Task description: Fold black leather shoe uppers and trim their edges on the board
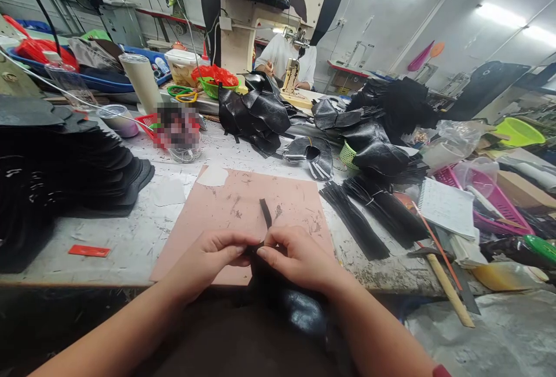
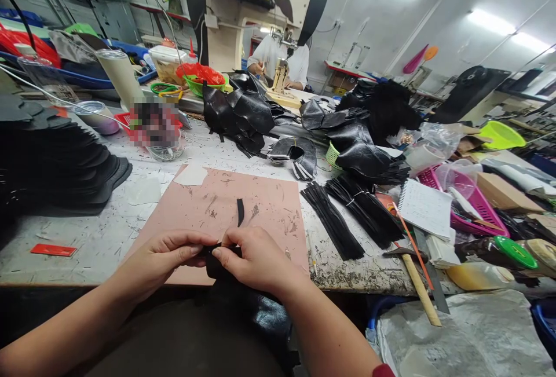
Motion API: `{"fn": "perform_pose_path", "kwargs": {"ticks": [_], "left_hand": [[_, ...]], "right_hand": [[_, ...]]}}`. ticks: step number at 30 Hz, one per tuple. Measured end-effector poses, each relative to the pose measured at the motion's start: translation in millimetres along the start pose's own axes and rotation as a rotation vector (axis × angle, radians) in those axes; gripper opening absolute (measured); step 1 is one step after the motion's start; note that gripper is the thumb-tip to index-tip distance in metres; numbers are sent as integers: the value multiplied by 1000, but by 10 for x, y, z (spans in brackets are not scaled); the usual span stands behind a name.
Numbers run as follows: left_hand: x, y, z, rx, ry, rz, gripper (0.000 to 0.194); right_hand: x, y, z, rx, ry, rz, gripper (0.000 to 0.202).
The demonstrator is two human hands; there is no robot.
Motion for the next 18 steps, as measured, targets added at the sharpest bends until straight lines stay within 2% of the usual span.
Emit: {"fn": "perform_pose_path", "kwargs": {"ticks": [5, 10, 18], "left_hand": [[19, 3, 16, -4, -39, -4, 15], [-5, 22, 11, -110, -152, -38, 18], [-124, 66, -31, -192, -126, 30, 10]], "right_hand": [[1, 2, -16, -14, 24, -11, 17], [-23, 7, -24, -16, 13, -11, 18], [-57, 21, -57, -12, 14, -10, 22]]}}
Point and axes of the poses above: each hand's wrist, its own y-axis away from the middle knuckle, its own x-axis out of the back of the hand, z = x × y, the point moved 1 cm from there along -y, towards the middle knuckle, and after that the axes turned 9 degrees about x, right-handed, at the moved point
